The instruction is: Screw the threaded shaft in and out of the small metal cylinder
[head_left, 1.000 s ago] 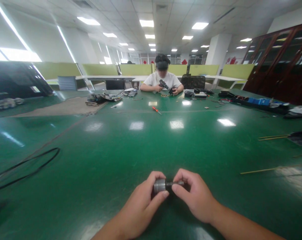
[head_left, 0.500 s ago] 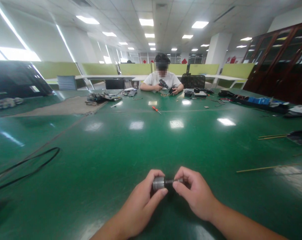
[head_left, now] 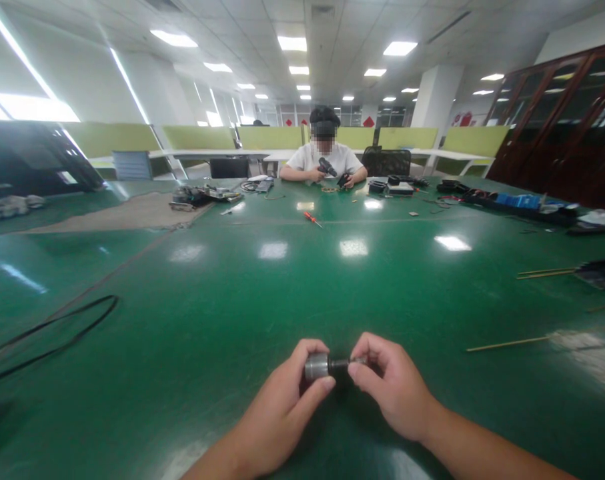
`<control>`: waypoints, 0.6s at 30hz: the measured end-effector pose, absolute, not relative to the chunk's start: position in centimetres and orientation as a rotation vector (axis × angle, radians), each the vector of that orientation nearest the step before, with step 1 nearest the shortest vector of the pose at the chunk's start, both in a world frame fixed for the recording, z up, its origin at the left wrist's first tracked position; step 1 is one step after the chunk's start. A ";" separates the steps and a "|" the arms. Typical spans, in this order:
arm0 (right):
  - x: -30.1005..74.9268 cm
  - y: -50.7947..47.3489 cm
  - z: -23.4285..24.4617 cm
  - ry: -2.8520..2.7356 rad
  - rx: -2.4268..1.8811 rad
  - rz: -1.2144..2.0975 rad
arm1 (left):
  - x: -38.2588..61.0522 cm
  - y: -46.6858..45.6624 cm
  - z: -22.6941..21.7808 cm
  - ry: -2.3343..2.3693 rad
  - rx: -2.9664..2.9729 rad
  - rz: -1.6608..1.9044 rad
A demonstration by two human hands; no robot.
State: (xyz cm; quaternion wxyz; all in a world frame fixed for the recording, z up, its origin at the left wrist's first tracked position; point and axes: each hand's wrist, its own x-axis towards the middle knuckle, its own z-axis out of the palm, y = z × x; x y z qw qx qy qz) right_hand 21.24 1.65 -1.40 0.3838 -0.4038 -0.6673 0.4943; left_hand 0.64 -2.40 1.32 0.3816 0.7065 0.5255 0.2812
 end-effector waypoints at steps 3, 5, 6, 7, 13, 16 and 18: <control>21.2 1.6 -1.4 -1.696 -1.033 1.252 | 0.7 -2.4 1.5 1.346 1.793 0.714; 21.3 1.6 -1.4 -1.695 -1.032 1.239 | 0.7 -2.4 1.6 1.349 1.783 0.704; 21.3 1.6 -1.4 -1.693 -1.031 1.233 | 0.7 -2.4 1.7 1.350 1.778 0.707; 21.3 1.6 -1.4 -1.690 -1.030 1.229 | 0.7 -2.4 1.7 1.347 1.776 0.710; 21.4 1.7 -1.6 -1.673 -1.002 1.258 | 0.5 -2.3 1.6 1.344 1.772 0.736; 21.4 1.6 -1.7 -1.686 -0.995 1.247 | 0.4 -2.3 1.4 1.340 1.776 0.764; 21.4 1.6 -1.8 -1.689 -0.998 1.250 | 0.4 -2.2 1.3 1.345 1.776 0.774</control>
